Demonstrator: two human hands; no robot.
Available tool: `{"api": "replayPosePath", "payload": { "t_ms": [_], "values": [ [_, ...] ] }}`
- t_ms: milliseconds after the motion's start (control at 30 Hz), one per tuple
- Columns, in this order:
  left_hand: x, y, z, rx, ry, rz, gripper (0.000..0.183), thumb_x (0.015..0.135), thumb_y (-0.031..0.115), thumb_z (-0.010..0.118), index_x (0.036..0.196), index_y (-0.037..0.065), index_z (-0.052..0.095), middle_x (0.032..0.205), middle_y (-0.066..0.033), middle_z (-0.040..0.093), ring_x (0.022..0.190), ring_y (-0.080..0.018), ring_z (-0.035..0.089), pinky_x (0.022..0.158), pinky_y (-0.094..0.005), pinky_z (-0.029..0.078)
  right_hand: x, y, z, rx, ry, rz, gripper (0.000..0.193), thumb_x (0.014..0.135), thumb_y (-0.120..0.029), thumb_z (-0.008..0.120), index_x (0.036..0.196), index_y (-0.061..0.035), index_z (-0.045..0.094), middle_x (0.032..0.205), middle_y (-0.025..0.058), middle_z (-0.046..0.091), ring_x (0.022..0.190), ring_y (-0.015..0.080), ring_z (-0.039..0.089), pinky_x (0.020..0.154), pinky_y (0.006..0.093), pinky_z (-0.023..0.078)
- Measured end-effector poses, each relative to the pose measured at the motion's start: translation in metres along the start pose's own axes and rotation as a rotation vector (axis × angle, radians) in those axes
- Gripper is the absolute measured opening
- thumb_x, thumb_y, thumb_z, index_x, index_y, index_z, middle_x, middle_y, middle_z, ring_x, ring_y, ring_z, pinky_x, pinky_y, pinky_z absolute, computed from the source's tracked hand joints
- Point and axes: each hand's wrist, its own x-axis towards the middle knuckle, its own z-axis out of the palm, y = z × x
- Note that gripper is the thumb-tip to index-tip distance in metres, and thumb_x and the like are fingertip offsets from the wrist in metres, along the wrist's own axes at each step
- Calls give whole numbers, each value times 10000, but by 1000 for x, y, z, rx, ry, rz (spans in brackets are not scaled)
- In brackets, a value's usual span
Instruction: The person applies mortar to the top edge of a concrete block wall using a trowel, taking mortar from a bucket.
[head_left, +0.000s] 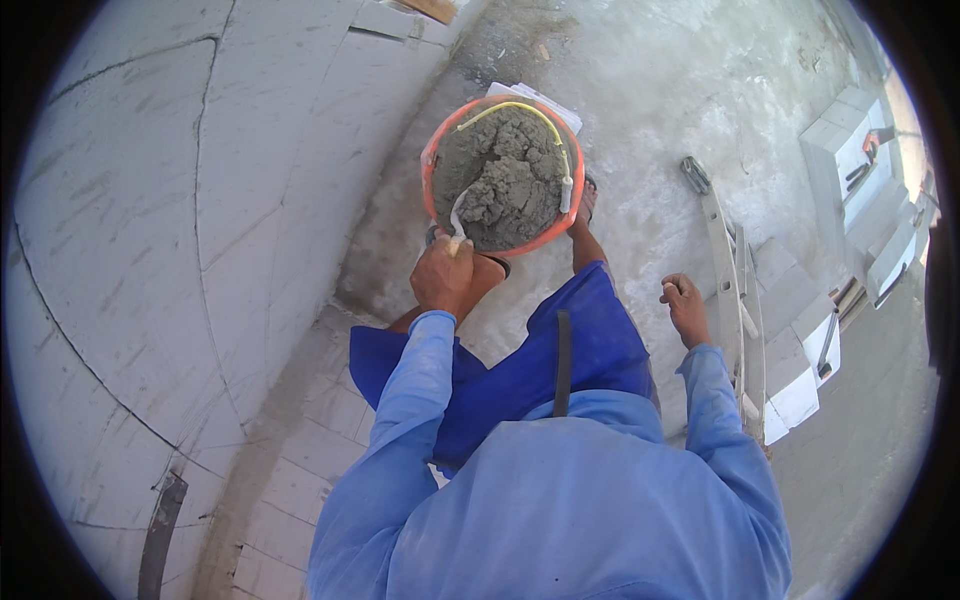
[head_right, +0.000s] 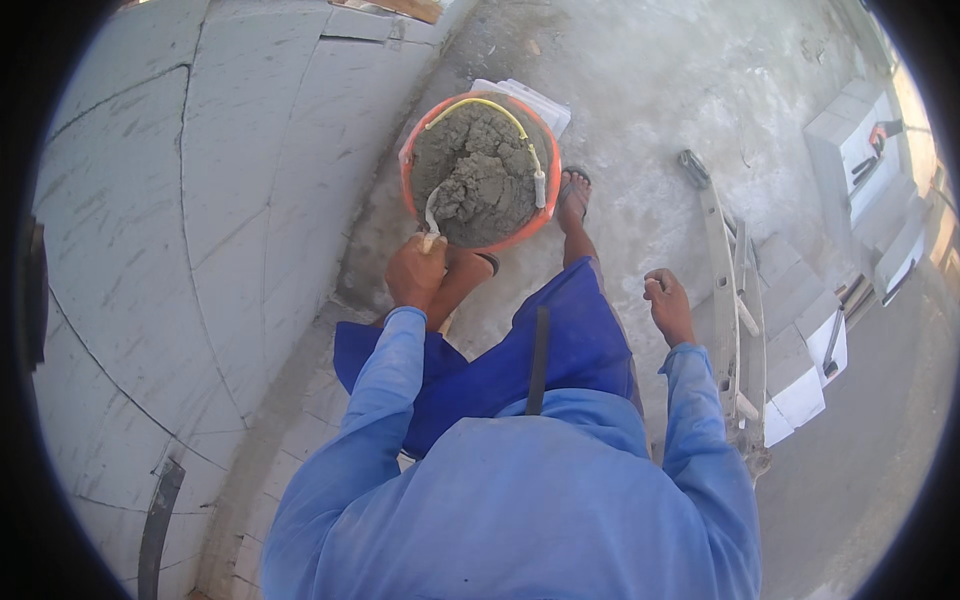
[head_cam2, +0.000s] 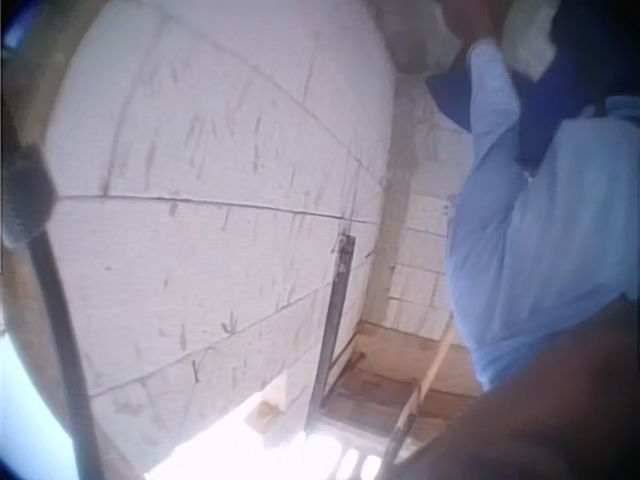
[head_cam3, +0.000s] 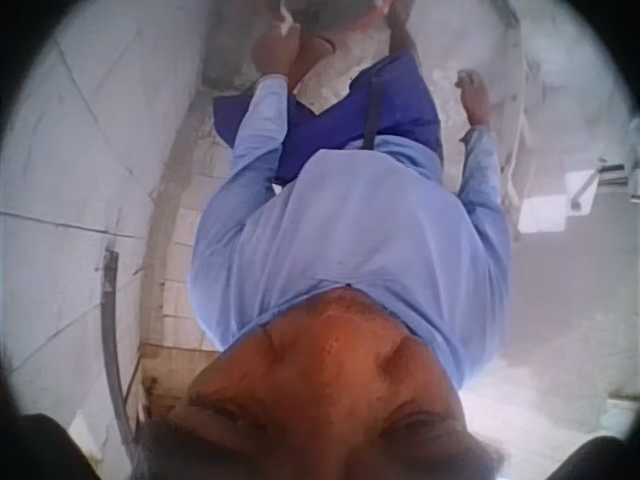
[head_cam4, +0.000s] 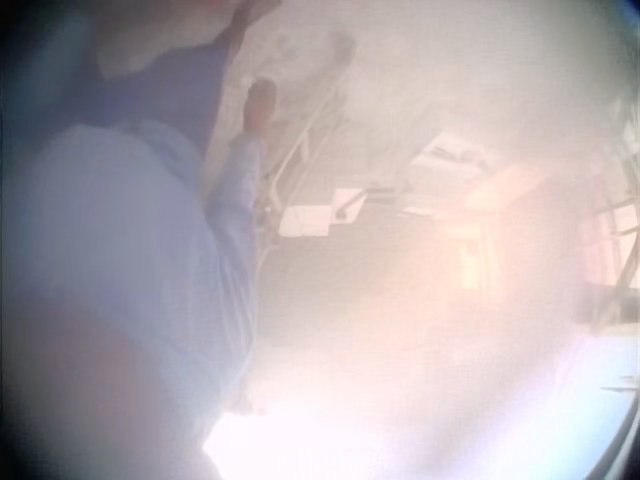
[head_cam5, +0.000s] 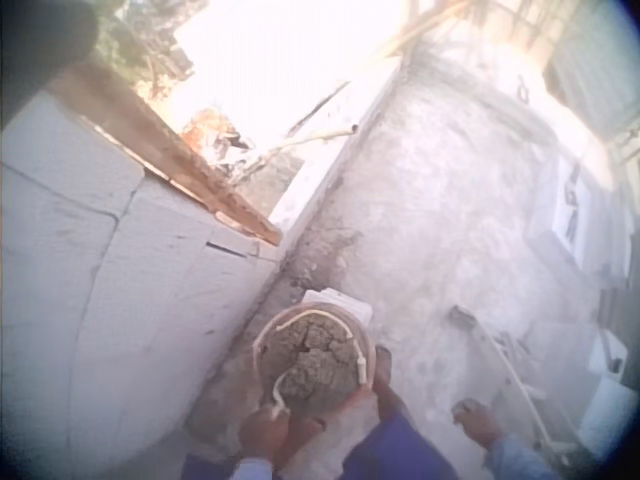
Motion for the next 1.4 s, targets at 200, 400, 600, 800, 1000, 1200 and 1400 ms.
{"api": "replayPosePath", "payload": {
  "t_ms": [200, 400, 600, 800, 1000, 1200, 1400],
  "values": [
    [-29, -11, -4, -83, 194, 15, 341, 787, 362, 637, 949, 63, 614, 871, -182, 630, 827, -400, 598, 745, -475, 476, 8, 17, 7, -49, -55, -1, 249, 835, -217, 504, 916, 3, 586, 786, 62, 587, 691, 154, 588, 654, 284, 457],
    [-10, 37, -23, -196, -252, 73, 284, 832, 302, 564, 914, 31, 584, 922, -213, 621, 884, -411, 591, 750, -484, 463, 7, 49, -4, -67, -32, 66, 257, 829, -216, 506, 919, 9, 594, 798, 74, 600, 680, 165, 594, 641, 293, 462],
    [19, -39, -1, 93, -402, 97, 381, 879, 336, 401, 963, 28, 608, 1003, -218, 620, 954, -405, 585, 789, -478, 461, -23, 61, -29, 10, 10, 127, 273, 832, -229, 499, 949, -1, 594, 814, 68, 605, 681, 160, 602, 616, 280, 444],
    [-3, -62, -66, 349, -312, -51, 447, 890, 380, 367, 1007, 47, 642, 1057, -218, 617, 959, -424, 581, 859, -503, 426, -28, 111, -33, 25, 24, 288, 275, 827, -250, 507, 957, -27, 602, 787, 52, 605, 657, 142, 604, 545, 264, 408],
    [49, 18, 22, -254, -489, -248, 482, 842, 417, 423, 895, 3, 664, 849, -248, 643, 823, -390, 623, 772, -462, 472, -43, 105, -33, -34, -18, 326, 291, 828, -224, 501, 940, 25, 601, 842, 108, 619, 692, 185, 623, 649, 300, 473],
    [11, -15, 10, -87, -135, -8, 400, 814, 420, 550, 926, 53, 662, 836, -193, 636, 814, -351, 616, 767, -444, 481, -21, 112, -45, -29, 15, 229, 269, 833, -247, 508, 947, -23, 602, 786, 53, 600, 661, 140, 602, 530, 266, 399],
    [-10, 2, 23, -56, 188, -107, 315, 796, 370, 621, 904, 74, 611, 919, -162, 598, 897, -359, 589, 768, -486, 472, -7, 62, -33, 14, -46, 110, 297, 843, -262, 503, 950, 1, 590, 792, 72, 595, 678, 161, 601, 590, 280, 425]
  ]
}}
